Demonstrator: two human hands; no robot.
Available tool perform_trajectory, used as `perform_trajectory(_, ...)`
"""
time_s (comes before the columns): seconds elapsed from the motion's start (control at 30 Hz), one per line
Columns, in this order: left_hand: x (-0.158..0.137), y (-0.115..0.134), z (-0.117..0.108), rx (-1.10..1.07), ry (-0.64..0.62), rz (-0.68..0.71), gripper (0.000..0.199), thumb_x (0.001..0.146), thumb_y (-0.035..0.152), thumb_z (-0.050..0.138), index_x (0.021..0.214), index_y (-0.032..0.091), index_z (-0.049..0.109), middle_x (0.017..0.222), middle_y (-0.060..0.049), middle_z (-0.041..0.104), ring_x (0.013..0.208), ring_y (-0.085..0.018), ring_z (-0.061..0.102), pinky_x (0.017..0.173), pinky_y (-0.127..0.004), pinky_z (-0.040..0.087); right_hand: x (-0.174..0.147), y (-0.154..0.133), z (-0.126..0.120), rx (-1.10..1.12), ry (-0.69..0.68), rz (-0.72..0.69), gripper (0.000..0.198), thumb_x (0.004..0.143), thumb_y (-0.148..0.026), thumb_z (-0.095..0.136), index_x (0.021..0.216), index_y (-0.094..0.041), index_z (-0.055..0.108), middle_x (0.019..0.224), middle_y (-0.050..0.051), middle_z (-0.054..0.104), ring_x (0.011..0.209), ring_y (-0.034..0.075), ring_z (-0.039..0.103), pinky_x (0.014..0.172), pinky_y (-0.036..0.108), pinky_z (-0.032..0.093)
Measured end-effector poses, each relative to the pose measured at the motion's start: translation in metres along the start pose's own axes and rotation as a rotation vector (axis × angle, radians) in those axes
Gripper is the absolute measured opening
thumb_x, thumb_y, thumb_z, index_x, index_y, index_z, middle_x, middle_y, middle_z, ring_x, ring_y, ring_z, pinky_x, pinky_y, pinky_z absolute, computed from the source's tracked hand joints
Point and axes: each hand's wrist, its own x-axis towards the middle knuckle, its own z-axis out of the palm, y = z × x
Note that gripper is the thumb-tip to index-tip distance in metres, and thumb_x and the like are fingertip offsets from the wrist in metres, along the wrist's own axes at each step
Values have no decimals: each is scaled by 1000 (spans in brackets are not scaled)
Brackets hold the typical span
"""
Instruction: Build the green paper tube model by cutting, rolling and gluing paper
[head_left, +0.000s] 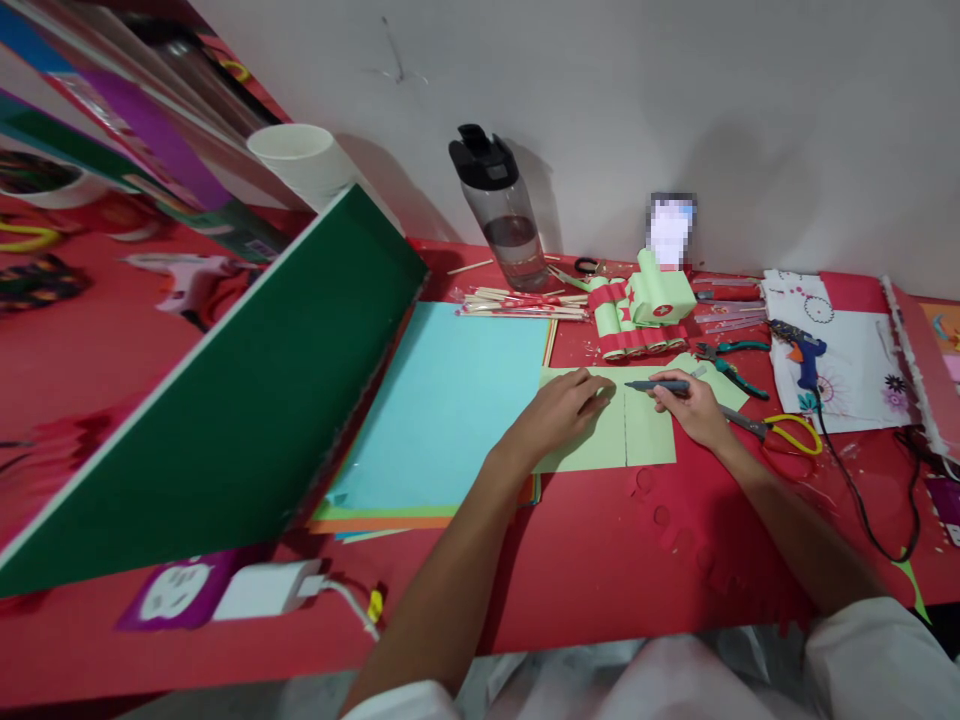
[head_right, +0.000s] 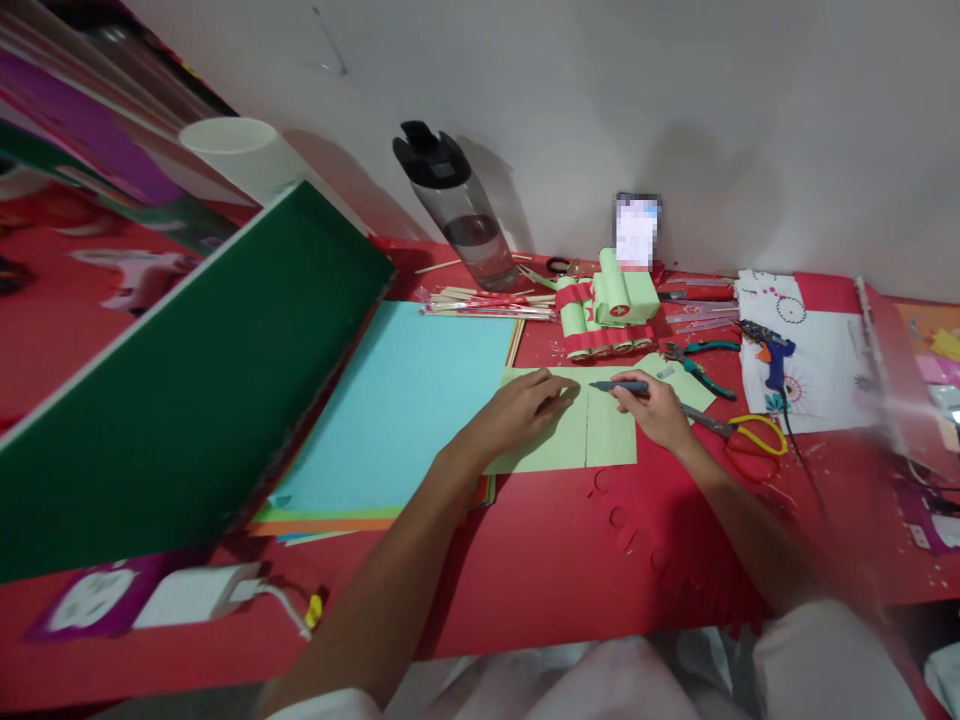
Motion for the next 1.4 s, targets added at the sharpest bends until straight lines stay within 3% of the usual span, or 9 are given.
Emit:
perform_trajectory(0.5, 0, -4, 4, 22, 27, 40, 30, 108, 33, 44, 123, 20, 66, 107, -11, 68, 95, -25, 64, 81, -38, 49, 2, 4, -1, 37, -7, 33, 40, 90, -55, 73, 107, -19, 73, 90, 8, 80, 73, 18, 75, 76, 34, 64)
perform_trajectory(0.67, 0, -4, 3, 30, 17, 34, 30, 109, 34, 43, 123, 20, 66, 104, -11, 68, 93, -24, 64, 79, -37, 48, 7, -2, 3, 51, 54, -9, 42, 88, -56, 74, 108, -19, 73, 91, 8, 79, 74, 18, 74, 77, 35, 65)
perform_trajectory(1.4, 0, -4, 4, 21, 31, 40, 32, 109, 34, 43, 123, 19, 67, 102, -11, 67, 91, -24, 63, 79, -37, 48, 16, -1, 3, 3, 48, -27, 38, 88, -54, 73, 105, -20, 72, 91, 7, 80, 73, 19, 75, 76, 36, 65)
